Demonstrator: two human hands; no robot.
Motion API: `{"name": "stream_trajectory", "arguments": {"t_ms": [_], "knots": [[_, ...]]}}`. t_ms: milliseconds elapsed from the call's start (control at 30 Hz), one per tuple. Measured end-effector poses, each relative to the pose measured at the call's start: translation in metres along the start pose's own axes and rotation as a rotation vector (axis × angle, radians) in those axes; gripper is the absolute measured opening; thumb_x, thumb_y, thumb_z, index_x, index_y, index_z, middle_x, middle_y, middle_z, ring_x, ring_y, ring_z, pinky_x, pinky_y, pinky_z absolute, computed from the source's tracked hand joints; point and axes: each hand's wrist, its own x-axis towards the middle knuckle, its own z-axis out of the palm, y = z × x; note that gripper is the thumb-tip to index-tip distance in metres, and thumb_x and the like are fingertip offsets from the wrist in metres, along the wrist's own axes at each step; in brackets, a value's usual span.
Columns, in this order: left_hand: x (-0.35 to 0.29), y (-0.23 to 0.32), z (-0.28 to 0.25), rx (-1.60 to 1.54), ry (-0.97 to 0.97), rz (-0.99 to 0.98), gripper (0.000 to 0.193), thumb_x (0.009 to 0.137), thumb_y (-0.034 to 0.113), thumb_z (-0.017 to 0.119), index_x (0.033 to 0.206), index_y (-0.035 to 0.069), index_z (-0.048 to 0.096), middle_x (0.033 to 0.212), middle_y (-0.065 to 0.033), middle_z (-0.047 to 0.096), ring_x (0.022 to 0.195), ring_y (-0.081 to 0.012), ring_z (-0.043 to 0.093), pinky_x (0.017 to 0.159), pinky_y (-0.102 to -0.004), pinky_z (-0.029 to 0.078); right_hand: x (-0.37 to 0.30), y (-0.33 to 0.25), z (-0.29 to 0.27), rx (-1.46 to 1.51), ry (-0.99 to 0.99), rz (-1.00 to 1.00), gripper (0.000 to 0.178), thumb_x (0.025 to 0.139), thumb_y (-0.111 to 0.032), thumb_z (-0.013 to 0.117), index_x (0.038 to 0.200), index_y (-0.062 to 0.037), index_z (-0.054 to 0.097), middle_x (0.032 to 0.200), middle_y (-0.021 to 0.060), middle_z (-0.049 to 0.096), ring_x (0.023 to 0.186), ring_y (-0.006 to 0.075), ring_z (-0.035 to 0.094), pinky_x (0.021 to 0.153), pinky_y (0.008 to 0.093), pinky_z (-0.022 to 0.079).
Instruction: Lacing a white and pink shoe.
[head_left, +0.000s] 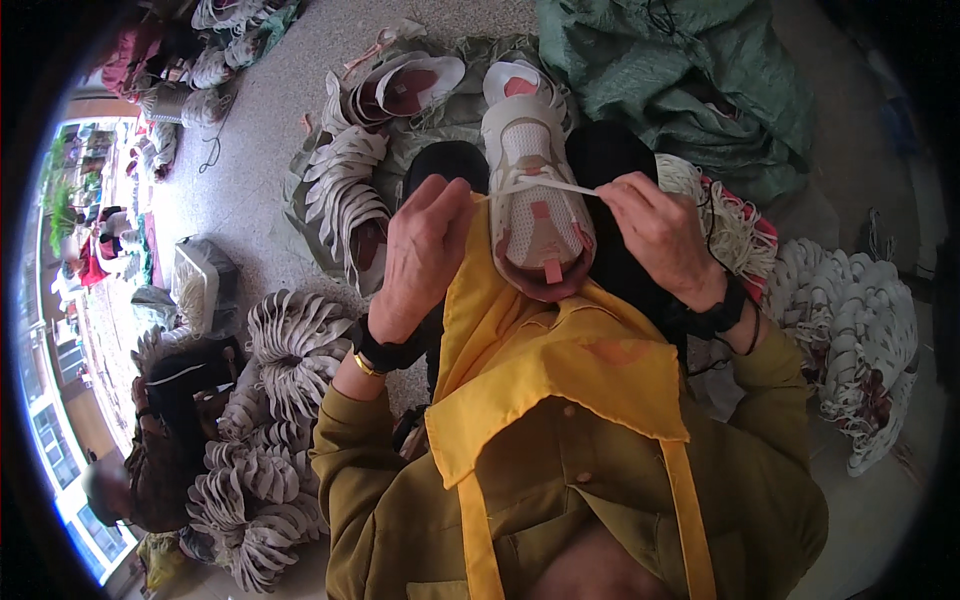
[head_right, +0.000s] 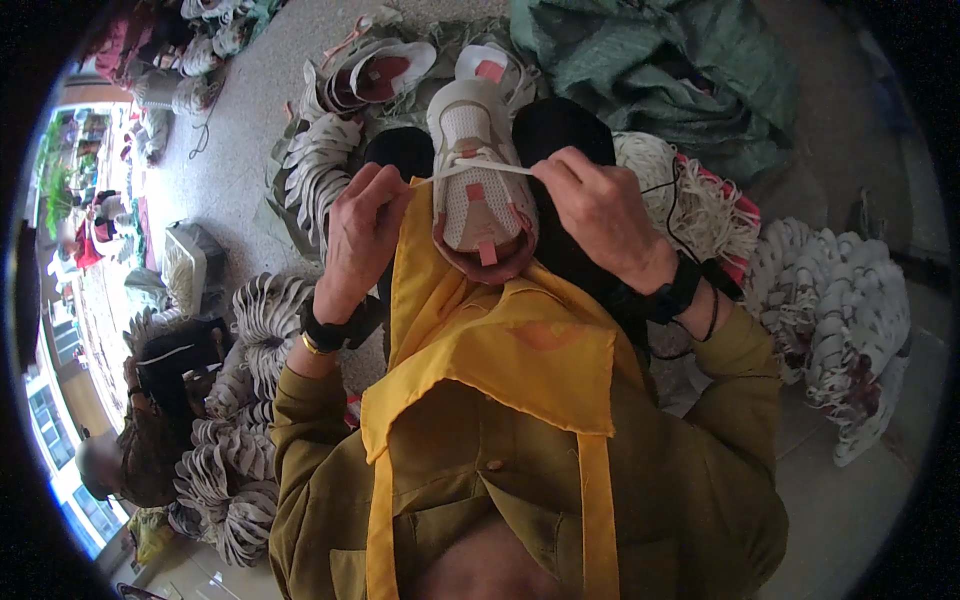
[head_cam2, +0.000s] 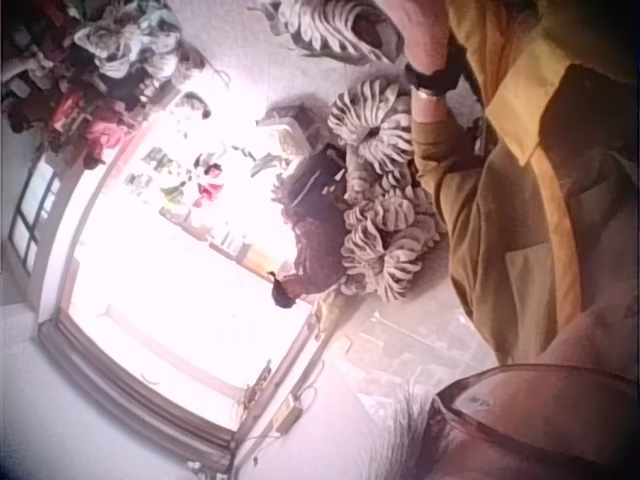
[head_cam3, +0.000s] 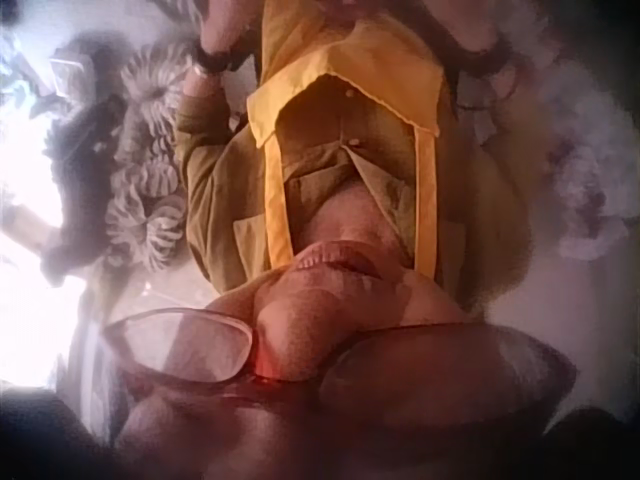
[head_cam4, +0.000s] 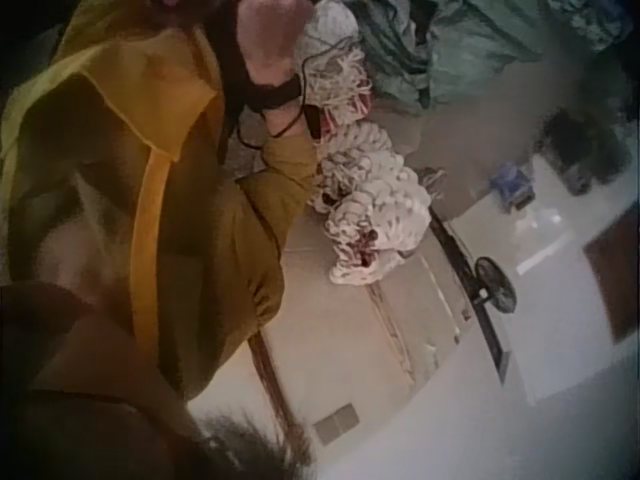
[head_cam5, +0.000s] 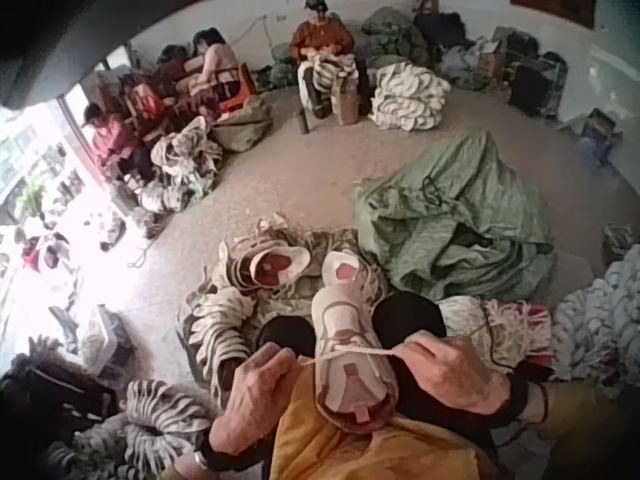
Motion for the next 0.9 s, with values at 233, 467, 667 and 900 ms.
{"name": "stream_trajectory", "arguments": {"t_ms": [233, 467, 667, 900], "knots": [[-0.010, -0.015, -0.011, 0.141, 0.001, 0.000, 0.010, 0.091, 0.004, 0.066, 0.092, 0.004, 0.056, 0.085, -0.0148, 0.052, 0.078, -0.0392, 0.058, 0.063, -0.0465, 0.047, -0.032, 0.006, -0.017, 0.089, -0.038, 0.070, 0.012, 0.088, 0.002, 0.070, 0.100, 0.0000, 0.068, 0.093, 0.0102, 0.067, 0.075, 0.0282, 0.071, 0.061, 0.0365, 0.055], [-0.031, -0.028, -0.038, 0.250, 0.111, -0.070, 0.009, 0.088, -0.001, 0.065, 0.087, 0.001, 0.057, 0.089, -0.0159, 0.054, 0.087, -0.0363, 0.056, 0.076, -0.0447, 0.045, -0.077, 0.042, -0.052, 0.105, 0.035, 0.450, 0.013, 0.090, 0.002, 0.070, 0.101, -0.0028, 0.070, 0.096, 0.0109, 0.071, 0.079, 0.0264, 0.071, 0.066, 0.0335, 0.054], [-0.059, -0.058, -0.066, 0.252, 0.233, -0.276, 0.007, 0.090, 0.000, 0.062, 0.088, 0.000, 0.055, 0.080, -0.0183, 0.059, 0.073, -0.0383, 0.059, 0.067, -0.0447, 0.047, -0.116, 0.074, -0.077, -0.009, 0.141, 0.623, 0.011, 0.092, -0.001, 0.072, 0.103, -0.0013, 0.072, 0.091, 0.0082, 0.073, 0.072, 0.0122, 0.065, 0.064, 0.0281, 0.050], [-0.119, -0.152, -0.125, 0.308, 0.393, -0.429, 0.009, 0.094, 0.010, 0.066, 0.094, 0.002, 0.061, 0.069, -0.0076, 0.060, 0.062, -0.0124, 0.052, 0.060, -0.0337, 0.046, -0.174, 0.131, -0.101, 0.109, 0.294, 0.871, 0.012, 0.099, -0.009, 0.068, 0.107, 0.0001, 0.072, 0.091, 0.0006, 0.074, 0.070, 0.0046, 0.060, 0.061, 0.0228, 0.048]]}}
